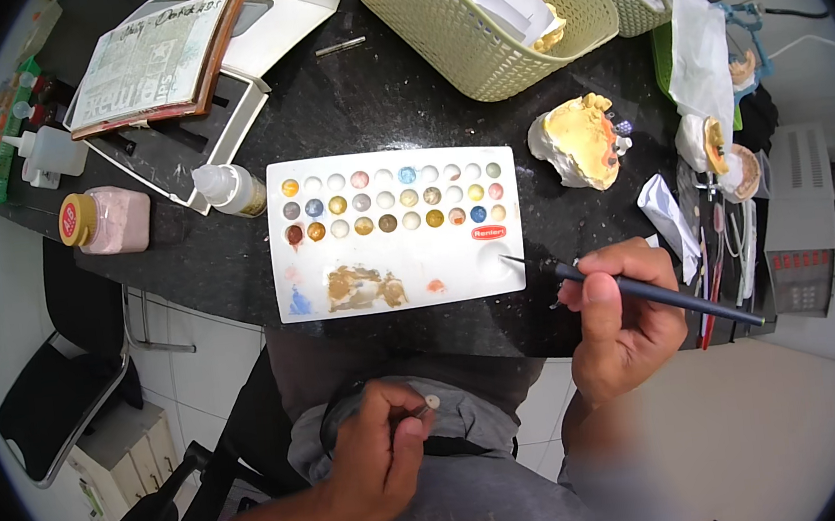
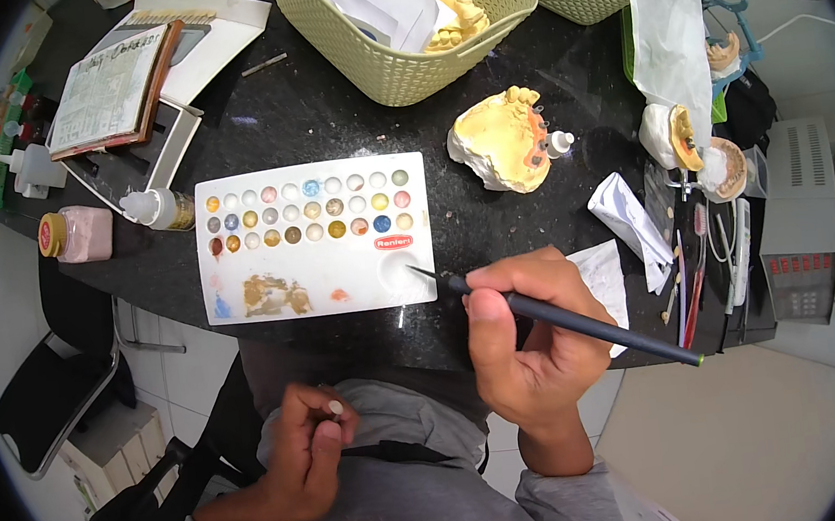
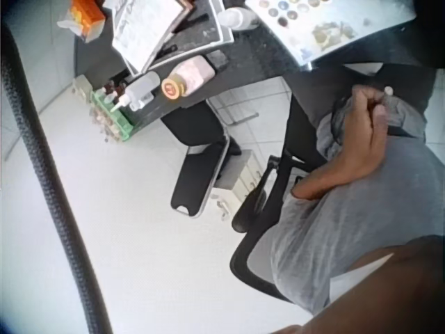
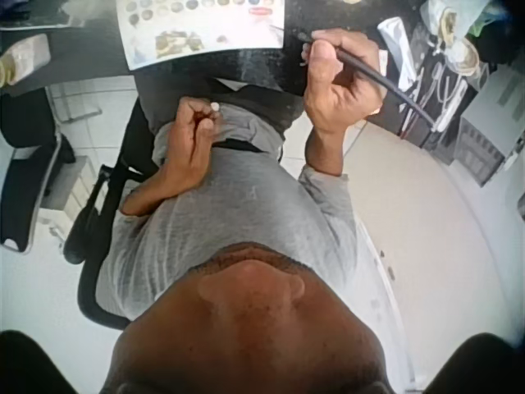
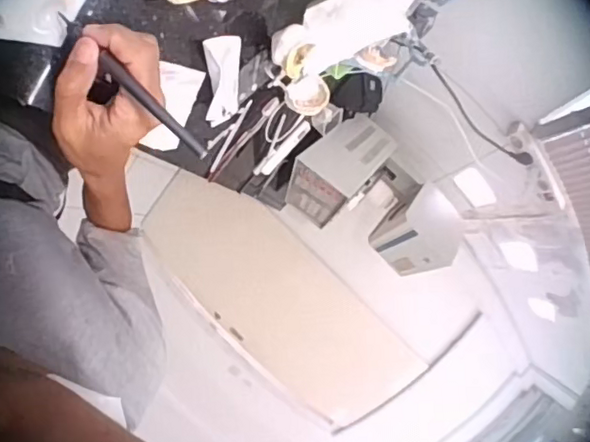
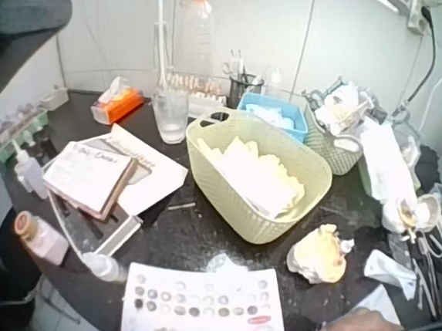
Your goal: The person applies stains to a dental prosthetic using a brush. They mix liquids from small bottles on a palette and paint a prosthetic tooth while holding it with a tool. They also use a paper towel to wipe their tools and the workspace.
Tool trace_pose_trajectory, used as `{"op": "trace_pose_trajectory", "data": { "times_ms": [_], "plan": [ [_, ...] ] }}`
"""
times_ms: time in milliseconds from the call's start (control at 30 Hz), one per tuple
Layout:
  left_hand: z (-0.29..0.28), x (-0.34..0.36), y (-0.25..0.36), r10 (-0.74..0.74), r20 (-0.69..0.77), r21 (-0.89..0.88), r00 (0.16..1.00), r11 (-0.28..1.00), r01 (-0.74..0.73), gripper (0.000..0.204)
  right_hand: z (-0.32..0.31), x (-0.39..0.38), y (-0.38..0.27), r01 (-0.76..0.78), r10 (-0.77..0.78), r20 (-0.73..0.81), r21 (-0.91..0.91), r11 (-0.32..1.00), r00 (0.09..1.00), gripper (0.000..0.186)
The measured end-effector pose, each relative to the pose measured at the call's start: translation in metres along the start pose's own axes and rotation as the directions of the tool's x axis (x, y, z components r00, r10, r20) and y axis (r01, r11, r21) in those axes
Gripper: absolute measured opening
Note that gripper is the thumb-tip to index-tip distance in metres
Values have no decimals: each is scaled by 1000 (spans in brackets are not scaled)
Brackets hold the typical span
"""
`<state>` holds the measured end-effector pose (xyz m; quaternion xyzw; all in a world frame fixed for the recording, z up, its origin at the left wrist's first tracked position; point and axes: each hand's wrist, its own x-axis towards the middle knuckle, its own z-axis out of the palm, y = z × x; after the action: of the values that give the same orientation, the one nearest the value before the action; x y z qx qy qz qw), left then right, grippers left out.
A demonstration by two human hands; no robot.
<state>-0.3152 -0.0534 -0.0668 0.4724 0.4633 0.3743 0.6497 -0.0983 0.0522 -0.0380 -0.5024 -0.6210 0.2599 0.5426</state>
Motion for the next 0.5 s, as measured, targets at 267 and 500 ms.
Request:
{"op": "trace_pose_trajectory", "data": {
  "times_ms": [267,500],
  "plan": [
    [1,9,-9,210,-222,-65,952,971,-229,9,-2,2,2,-18,20,45,-29,999,999,5],
    [-3,19,-2,241,-204,139,949,967,-215,15,-5,4,1,-68,68,10,80,994,998,10]
  ]
}}
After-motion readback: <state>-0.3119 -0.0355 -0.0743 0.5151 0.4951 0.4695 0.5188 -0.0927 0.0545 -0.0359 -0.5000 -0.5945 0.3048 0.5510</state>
